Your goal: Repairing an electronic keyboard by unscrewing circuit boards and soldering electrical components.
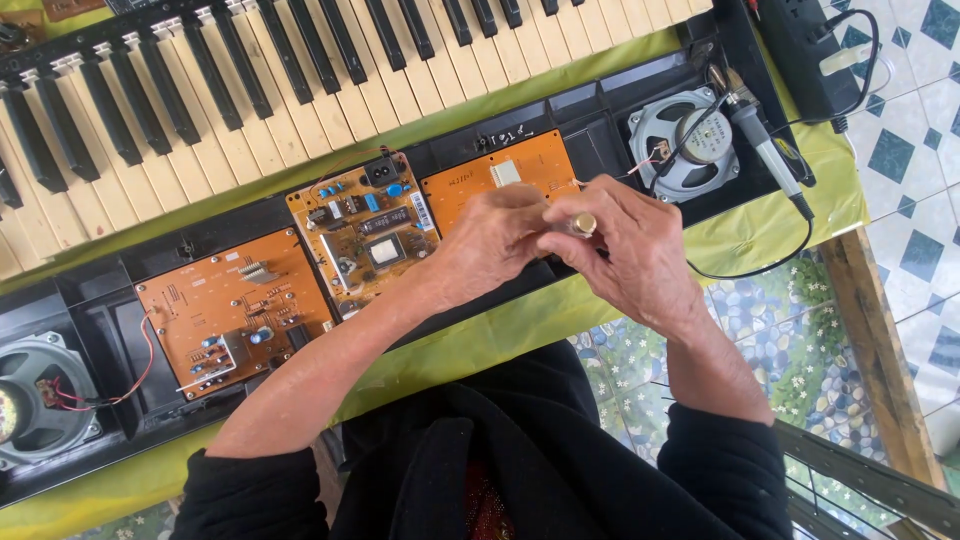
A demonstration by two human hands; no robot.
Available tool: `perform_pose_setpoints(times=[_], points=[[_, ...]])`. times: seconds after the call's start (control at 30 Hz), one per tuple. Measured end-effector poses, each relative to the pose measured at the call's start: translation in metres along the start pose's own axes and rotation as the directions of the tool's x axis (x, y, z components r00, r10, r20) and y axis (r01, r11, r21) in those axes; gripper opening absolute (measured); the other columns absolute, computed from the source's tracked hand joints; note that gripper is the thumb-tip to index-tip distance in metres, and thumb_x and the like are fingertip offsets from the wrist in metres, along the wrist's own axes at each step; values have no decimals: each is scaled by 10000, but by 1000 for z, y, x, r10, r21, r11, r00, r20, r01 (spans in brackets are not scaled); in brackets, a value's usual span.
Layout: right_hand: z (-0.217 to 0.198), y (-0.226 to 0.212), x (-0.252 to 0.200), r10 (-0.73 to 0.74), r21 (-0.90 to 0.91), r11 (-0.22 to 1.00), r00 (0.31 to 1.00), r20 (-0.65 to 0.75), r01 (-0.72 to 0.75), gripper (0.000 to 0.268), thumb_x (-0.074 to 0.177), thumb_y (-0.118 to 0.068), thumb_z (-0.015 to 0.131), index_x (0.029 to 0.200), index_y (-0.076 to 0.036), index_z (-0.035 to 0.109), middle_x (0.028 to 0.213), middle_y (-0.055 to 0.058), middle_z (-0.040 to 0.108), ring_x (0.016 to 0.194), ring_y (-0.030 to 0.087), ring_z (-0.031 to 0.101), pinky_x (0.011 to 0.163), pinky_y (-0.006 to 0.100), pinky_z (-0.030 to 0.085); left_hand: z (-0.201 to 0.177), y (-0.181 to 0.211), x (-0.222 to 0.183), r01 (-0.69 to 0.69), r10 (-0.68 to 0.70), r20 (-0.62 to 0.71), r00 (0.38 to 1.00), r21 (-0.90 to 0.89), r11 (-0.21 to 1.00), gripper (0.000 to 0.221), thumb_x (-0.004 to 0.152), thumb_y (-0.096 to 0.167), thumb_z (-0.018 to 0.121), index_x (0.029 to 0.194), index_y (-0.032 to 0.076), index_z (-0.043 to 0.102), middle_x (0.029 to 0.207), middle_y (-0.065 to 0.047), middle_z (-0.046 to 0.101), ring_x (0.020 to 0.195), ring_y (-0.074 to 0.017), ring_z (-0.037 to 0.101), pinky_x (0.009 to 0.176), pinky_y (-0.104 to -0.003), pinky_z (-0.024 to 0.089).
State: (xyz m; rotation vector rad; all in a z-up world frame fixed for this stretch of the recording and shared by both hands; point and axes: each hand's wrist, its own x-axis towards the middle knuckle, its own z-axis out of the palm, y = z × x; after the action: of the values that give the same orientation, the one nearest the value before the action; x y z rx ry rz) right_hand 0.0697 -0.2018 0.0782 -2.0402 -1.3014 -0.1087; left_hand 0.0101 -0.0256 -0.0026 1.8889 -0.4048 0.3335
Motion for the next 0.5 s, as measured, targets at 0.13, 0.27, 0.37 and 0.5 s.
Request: perform_pose_setpoints(times=[0.13,0.27,0.37,0.5], points=[[-4,4,-16,61,43,997,998,17,-62,146,960,-153,784,1080,-98,721,919,87,644,682,256,635,531,343,556,13,-3,4,35,-28,155,987,-40,999,128,988,66,666,916,-19,728,817,-198,680,791,-372,712,763,-462,598],[-3,13,-27,135,88,987,990,42,-138,147,945,-94,780,1084,-86,734,963,97,669,769,298,689,568,341,591,19,-10,5,32,-67,233,970,149,988,126,957,160,673,872,73,641,800,-119,629,826,-378,699,674,-492,592],[0,16,-29,139,99,985,990,32,-142,140,952,-84,769,1083,-71,722,968,108,674,815,325,701,579,353,597,20,-13,5,21,-87,266,960,241,970,155,989,196,636,860,115,607,755,-71,607,829,-338,679,646,-449,588],[7,22,-34,127,78,988,991,41,-130,133,951,-76,764,1074,-69,714,971,120,680,845,343,708,588,370,605,23,-18,0,29,-102,257,961,271,962,167,993,196,615,859,109,567,742,-83,597,818,-366,657,619,-471,579]])
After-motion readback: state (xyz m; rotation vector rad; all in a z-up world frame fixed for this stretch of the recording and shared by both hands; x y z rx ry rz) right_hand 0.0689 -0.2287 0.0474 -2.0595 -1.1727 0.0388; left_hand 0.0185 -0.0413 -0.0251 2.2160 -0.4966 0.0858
